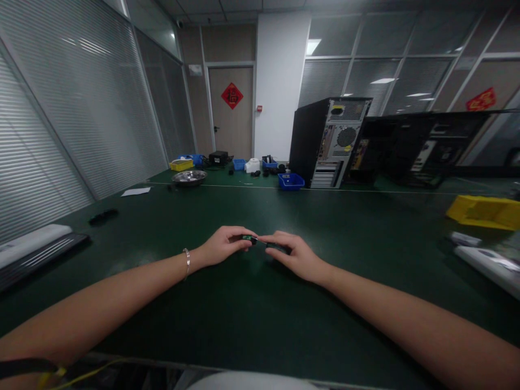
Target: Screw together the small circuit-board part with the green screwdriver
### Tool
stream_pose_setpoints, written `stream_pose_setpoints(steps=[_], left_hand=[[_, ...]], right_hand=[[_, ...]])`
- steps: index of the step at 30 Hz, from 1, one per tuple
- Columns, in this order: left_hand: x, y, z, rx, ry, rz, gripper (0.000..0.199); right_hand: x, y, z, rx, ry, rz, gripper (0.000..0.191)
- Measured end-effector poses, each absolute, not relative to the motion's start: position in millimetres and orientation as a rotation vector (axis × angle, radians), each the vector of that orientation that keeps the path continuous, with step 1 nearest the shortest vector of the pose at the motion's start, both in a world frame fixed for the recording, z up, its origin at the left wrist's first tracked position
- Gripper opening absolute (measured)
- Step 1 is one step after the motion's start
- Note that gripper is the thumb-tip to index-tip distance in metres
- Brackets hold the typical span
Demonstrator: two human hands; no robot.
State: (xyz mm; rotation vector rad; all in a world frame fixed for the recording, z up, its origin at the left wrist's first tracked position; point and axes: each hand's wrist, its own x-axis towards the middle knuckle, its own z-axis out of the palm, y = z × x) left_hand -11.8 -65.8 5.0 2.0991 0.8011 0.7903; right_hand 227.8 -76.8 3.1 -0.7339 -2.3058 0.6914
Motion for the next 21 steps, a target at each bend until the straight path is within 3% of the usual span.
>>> stream_pose_setpoints(steps=[8, 21], left_hand=[[-11.3, -67.9, 7.6, 2.423, 0.903, 0.862, 0.025], [-12.2, -67.4, 7.3, 2.448, 0.904, 0.858, 0.026]], right_hand=[[227.0, -76.9, 2.0, -0.768, -2.314, 0.633, 0.036], [225.7, -77.5, 2.4, -0.777, -2.322, 0.609, 0.034]])
